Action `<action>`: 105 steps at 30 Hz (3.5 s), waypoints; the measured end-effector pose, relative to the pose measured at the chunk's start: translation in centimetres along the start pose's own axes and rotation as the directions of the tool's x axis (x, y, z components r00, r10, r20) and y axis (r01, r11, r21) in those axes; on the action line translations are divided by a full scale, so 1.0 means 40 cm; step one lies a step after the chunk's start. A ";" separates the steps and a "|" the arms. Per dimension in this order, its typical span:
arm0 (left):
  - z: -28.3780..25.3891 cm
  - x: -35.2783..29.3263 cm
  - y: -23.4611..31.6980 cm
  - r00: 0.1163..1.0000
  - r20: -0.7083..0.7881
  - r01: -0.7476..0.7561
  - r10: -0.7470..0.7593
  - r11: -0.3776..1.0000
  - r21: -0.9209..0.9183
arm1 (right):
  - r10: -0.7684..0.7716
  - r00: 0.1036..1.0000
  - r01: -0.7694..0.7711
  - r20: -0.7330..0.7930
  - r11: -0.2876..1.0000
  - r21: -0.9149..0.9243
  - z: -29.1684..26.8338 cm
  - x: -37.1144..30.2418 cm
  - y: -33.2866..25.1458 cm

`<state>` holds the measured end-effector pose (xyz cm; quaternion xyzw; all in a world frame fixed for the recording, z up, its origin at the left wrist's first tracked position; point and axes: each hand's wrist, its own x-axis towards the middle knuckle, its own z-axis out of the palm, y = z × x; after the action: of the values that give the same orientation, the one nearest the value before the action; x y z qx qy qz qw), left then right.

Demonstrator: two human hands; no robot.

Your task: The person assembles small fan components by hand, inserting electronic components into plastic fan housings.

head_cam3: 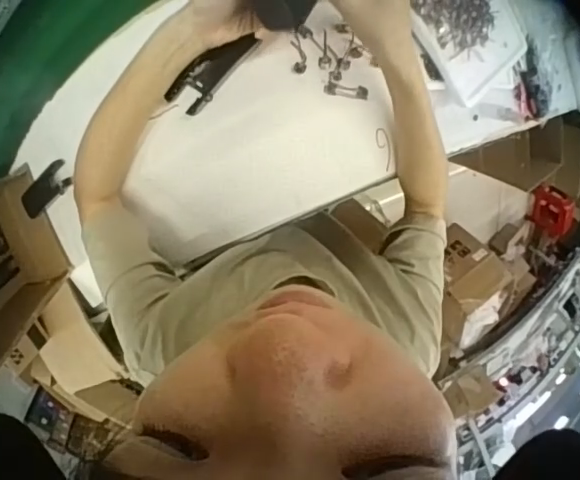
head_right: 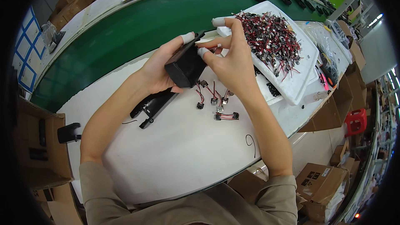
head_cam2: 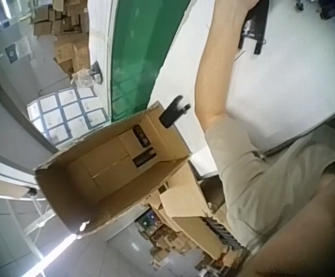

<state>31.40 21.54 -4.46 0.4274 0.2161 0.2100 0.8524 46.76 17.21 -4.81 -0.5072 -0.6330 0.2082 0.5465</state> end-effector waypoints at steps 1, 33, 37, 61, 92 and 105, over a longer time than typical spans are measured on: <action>0.003 0.005 -0.001 1.000 0.013 0.023 -0.023 1.000 0.017 | -0.003 1.000 0.002 -0.020 0.999 -0.040 0.000 -0.004 -0.002; -0.007 0.004 0.013 0.991 -0.014 -0.131 0.130 0.988 -0.087 | -0.122 0.974 0.113 0.191 0.992 0.058 -0.009 0.004 -0.005; -0.033 0.025 0.052 0.984 -0.144 -0.101 0.109 0.993 0.063 | -0.167 0.984 0.165 0.066 0.986 0.029 -0.033 0.008 -0.003; -0.218 0.458 0.170 0.740 -0.512 0.175 0.436 0.610 0.773 | -0.317 0.948 0.317 0.035 0.928 -0.197 -0.022 0.018 0.066; 0.041 -0.150 0.016 0.903 -0.184 0.325 0.387 -0.339 0.883 | -0.036 0.999 0.036 0.003 0.983 -0.178 -0.040 0.030 0.069; -0.104 0.006 0.023 0.784 0.039 -0.075 0.620 0.033 0.997 | -0.015 0.995 0.026 -0.101 0.994 0.108 -0.029 0.035 0.018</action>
<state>29.15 24.81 -6.00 0.8565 0.3556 0.3095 0.2103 48.26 18.39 -4.34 -0.4797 -0.5976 0.2113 0.6067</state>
